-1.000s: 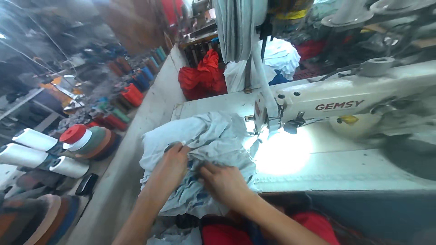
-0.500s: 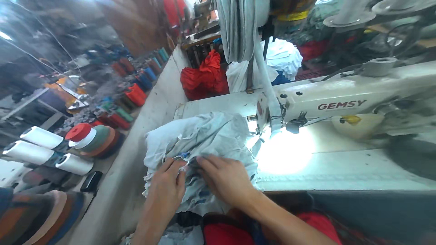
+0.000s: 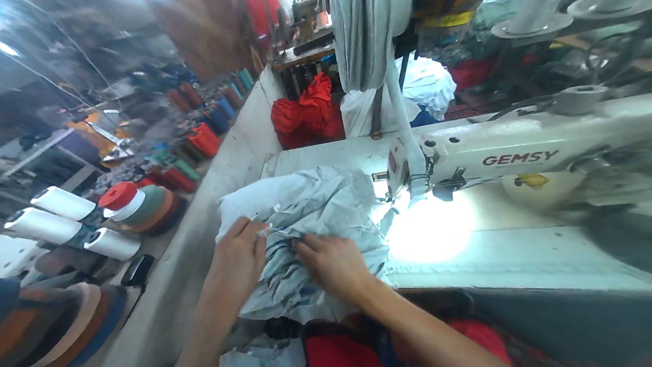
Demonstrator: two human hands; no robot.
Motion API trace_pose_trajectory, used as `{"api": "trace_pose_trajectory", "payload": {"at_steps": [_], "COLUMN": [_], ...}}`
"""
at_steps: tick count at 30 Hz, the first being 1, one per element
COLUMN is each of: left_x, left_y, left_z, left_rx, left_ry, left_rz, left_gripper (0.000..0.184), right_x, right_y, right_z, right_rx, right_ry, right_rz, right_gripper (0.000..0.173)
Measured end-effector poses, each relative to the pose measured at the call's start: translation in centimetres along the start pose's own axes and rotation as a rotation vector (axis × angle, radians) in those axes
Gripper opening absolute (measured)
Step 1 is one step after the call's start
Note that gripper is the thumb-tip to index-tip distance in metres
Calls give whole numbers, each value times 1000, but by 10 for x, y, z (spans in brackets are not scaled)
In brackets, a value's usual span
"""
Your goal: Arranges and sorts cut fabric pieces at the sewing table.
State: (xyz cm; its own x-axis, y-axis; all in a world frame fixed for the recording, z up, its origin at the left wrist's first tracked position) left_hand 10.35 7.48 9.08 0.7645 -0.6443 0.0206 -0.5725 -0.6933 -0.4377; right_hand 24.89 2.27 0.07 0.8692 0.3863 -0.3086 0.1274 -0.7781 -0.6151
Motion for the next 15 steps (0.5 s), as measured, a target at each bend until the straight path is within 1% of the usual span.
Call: {"api": "trace_pose_trajectory", "payload": {"at_steps": [2, 5, 8, 9, 10, 12, 14, 15], "left_x": [-13, -21, -14, -12, -11, -8, -5, -4], "left_y": [-24, -54, -68, -69, -67, -60, -45, -34], "left_z": [5, 22, 38, 41, 42, 36, 20, 11], "left_rx": [-96, -310, -542, -587, -603, -575, -464, -380], "left_ry": [-37, -59, -102, -123, -138, -160, -164, -145], "left_rz": [0, 26, 37, 47, 61, 61, 45, 49], "left_gripper": [19, 19, 30, 32, 30, 25, 23, 21], "right_x": [-2, -1, 1, 1, 2, 3, 5, 5], "right_y": [2, 4, 6, 6, 7, 7, 7, 7], "right_z": [3, 2, 2, 3, 3, 2, -2, -5], "right_rx": [5, 7, -15, -25, -33, -42, -71, -87], "right_ry": [8, -6, -20, -25, -30, -47, -88, -117], "right_rz": [-2, 5, 20, 21, 22, 25, 37, 41], "right_gripper": [19, 18, 20, 21, 21, 22, 22, 23]}}
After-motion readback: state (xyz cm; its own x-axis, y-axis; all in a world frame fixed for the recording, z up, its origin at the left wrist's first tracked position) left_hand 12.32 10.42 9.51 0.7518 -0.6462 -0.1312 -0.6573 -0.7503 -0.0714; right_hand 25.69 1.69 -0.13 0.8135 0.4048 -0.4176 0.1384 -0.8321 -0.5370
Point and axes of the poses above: each hand's wrist, its own y-axis away from the middle knuckle, its own z-axis out of the palm, x = y × z, the point moved 5 cm from there along -y, towards the middle knuckle, and after that the axes turned 4 degrees about -y, right-handed, at the moved point
